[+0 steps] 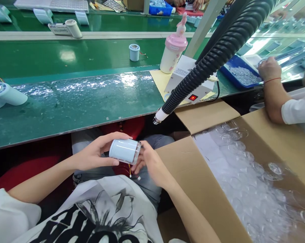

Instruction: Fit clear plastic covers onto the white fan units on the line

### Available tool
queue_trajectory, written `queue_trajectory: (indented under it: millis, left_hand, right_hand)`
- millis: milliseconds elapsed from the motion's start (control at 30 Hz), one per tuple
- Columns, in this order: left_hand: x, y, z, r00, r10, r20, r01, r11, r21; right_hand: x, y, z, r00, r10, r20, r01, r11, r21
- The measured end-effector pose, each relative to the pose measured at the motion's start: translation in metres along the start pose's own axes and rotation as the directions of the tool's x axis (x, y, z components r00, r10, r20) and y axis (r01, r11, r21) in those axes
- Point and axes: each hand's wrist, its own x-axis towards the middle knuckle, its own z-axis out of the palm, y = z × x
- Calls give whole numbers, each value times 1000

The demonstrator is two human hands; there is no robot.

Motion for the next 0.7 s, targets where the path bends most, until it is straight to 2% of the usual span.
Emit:
queue_trajectory:
  millis: [33, 100, 167, 200, 233, 267, 300, 367, 400, 467, 600, 700]
  left_hand:
    - [0, 1, 1, 999, -35, -9, 34, 999, -41]
    - [0, 2, 2, 997, -75, -24, 72, 992, -106]
    - [0, 2, 2, 995, -98, -9, 96, 984, -152]
    - [0, 1, 2, 994, -108, 10, 108, 980, -166]
    - [0, 1, 1, 993, -114, 30, 118, 979, -167]
    - [1, 1, 0, 992, -113, 49, 119, 981, -154]
    - [1, 1, -1, 993, -103, 60, 110, 986, -127]
    - [1, 3, -3, 995, -68, 73, 73, 995, -69]
    - [0, 4, -4, 995, -60, 81, 65, 996, -60]
    - [-1, 4, -6, 992, -84, 97, 93, 991, -96]
    - [-1, -2, -6, 980, -163, 116, 188, 950, -250]
    - [3, -8, -4, 979, -151, 137, 188, 929, -317]
  right_hand:
    - [-2, 1, -2, 985, -169, -43, 162, 978, -132]
    - [-4, 2, -7, 896, -445, -18, 400, 822, -406]
    - [-6, 2, -11, 812, -572, 112, 526, 636, -565]
    - [-6, 1, -13, 791, -590, 161, 555, 581, -595]
    - [-6, 0, -13, 788, -589, 177, 562, 573, -596]
    - [-7, 0, -13, 804, -574, 156, 549, 616, -565]
    - [-7, -1, -11, 836, -539, 103, 513, 700, -497]
    - [-8, -1, -7, 912, -410, -4, 393, 877, -276]
    - [-8, -1, -5, 939, -341, -33, 332, 929, -162]
    - [-9, 0, -3, 966, -252, -59, 250, 967, -39]
    - [-9, -1, -6, 975, -206, -78, 196, 974, -116]
    - [-7, -2, -6, 983, -164, -86, 150, 978, -145]
